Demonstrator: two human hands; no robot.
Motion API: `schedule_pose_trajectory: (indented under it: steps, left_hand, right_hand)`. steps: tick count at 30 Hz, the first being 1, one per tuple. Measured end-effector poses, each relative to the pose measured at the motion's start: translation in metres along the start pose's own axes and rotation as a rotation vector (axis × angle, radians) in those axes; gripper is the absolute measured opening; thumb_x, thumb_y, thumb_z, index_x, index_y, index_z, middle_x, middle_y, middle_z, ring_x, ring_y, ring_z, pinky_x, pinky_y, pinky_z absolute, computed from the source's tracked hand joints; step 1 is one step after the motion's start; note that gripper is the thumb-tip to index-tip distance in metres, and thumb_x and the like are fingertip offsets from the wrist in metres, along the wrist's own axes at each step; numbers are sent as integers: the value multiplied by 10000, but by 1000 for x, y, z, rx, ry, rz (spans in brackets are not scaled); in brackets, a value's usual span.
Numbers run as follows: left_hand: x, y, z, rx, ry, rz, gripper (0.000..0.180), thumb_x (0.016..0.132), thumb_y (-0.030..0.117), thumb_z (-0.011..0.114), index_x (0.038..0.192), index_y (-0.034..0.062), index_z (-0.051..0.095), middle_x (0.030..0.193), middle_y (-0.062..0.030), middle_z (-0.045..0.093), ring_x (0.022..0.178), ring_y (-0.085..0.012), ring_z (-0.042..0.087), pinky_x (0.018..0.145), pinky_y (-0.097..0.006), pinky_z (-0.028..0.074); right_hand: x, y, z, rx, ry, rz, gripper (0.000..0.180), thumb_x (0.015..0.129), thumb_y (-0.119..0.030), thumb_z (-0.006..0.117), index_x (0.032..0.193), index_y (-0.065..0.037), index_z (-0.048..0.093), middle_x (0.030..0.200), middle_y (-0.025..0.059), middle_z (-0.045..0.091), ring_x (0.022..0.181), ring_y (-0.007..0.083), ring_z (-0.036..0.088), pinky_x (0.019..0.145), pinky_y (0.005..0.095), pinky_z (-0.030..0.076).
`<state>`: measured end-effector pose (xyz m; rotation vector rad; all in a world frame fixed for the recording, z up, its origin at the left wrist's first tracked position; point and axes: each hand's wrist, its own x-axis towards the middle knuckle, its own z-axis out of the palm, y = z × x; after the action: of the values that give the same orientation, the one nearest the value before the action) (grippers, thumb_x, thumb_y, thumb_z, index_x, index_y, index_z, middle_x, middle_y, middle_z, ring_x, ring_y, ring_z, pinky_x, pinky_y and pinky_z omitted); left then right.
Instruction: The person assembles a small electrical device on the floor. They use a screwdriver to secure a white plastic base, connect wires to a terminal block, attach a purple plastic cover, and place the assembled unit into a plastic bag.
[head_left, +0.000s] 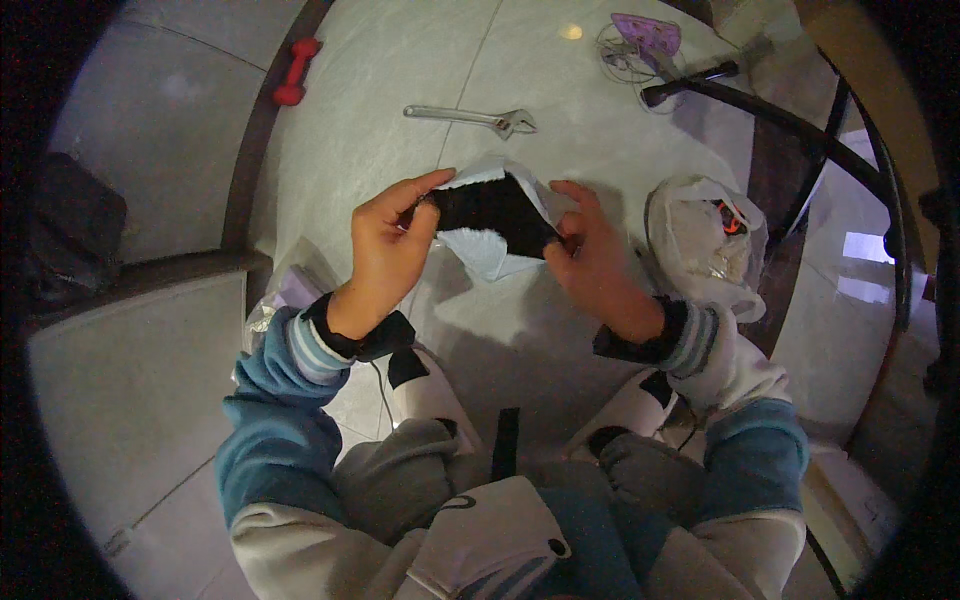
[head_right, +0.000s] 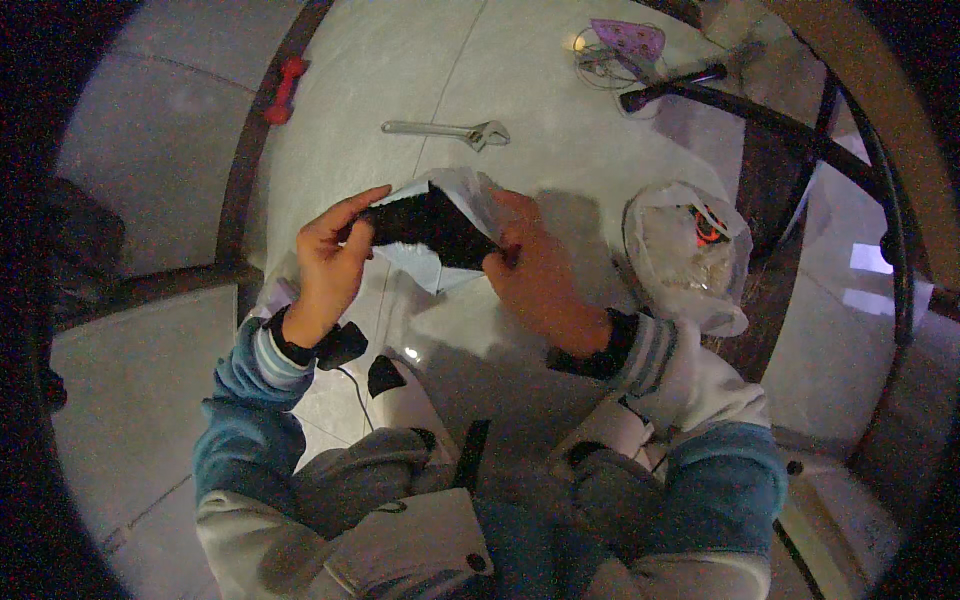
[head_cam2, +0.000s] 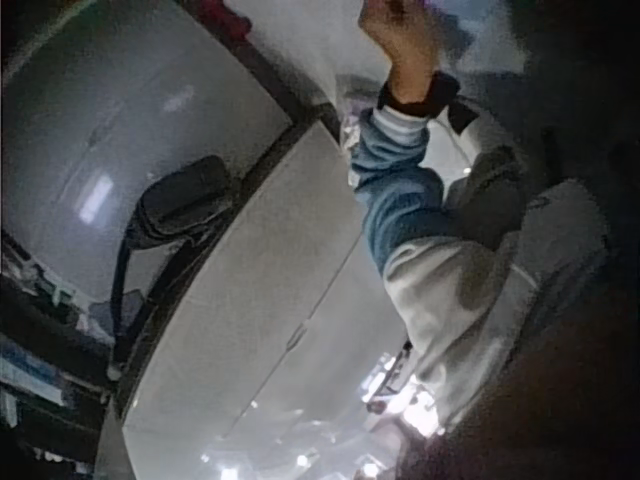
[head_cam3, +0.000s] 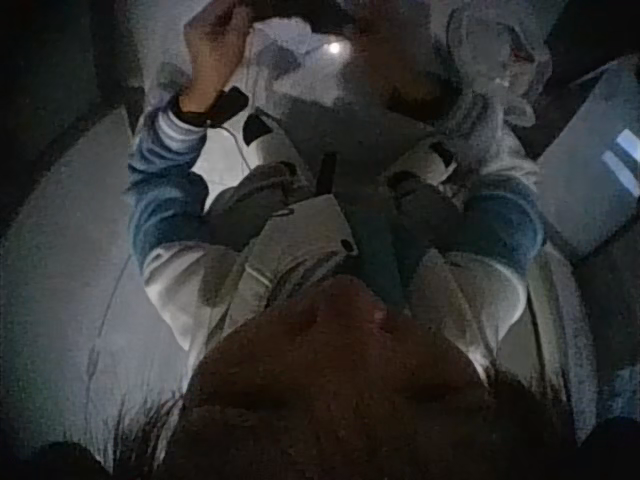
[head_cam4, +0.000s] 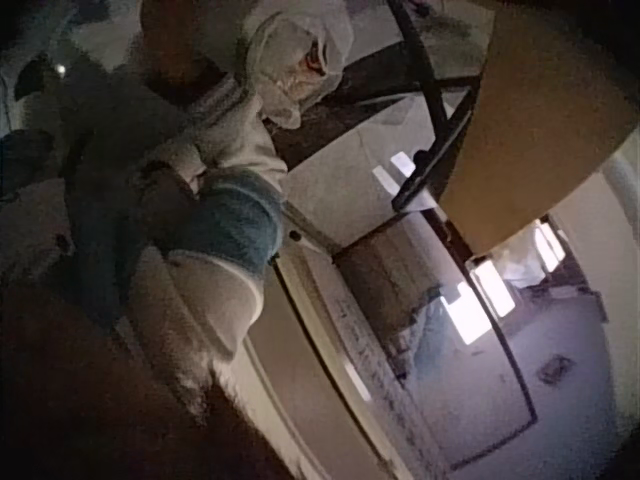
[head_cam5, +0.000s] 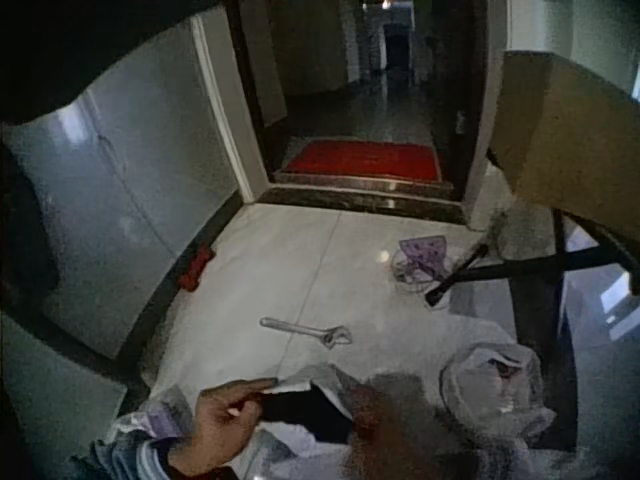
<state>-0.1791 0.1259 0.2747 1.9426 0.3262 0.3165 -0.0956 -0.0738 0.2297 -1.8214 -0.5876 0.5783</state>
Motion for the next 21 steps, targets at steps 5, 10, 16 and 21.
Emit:
schedule_pose_trajectory:
  steps: [5,10,16,21]
  left_hand:
    - [-7,0,-9,73,4,-10,283,814,-11,509,1065,17,635,707,-21,588,635,-58,485,584,-199,407]
    - [-15,10,-5,-58,-33,174,284,793,-37,514,1049,-2,630,726,-52,592,620,-81,499,580,-211,400]
    - [-19,30,-6,-11,-164,239,286,782,-46,504,1035,1,629,651,-76,541,556,-102,478,522,-228,371]
    - [-20,39,-4,-51,-228,294,310,759,-64,479,1026,-28,632,749,-124,624,587,-127,542,516,-241,389]
  right_hand:
    - [-21,-5,-15,164,-89,-67,484,785,9,535,1244,-48,391,780,31,515,628,89,470,565,229,387]
    - [-14,27,-25,374,112,-6,384,863,-122,517,1231,-51,433,823,30,532,687,92,506,598,233,423]
    - [-4,105,-2,450,-77,368,384,931,-259,449,1254,-54,426,1011,48,556,919,140,527,735,283,462]
    - [-9,149,15,557,-295,101,382,923,-310,461,1231,-84,469,1136,42,546,1041,182,515,879,352,436]
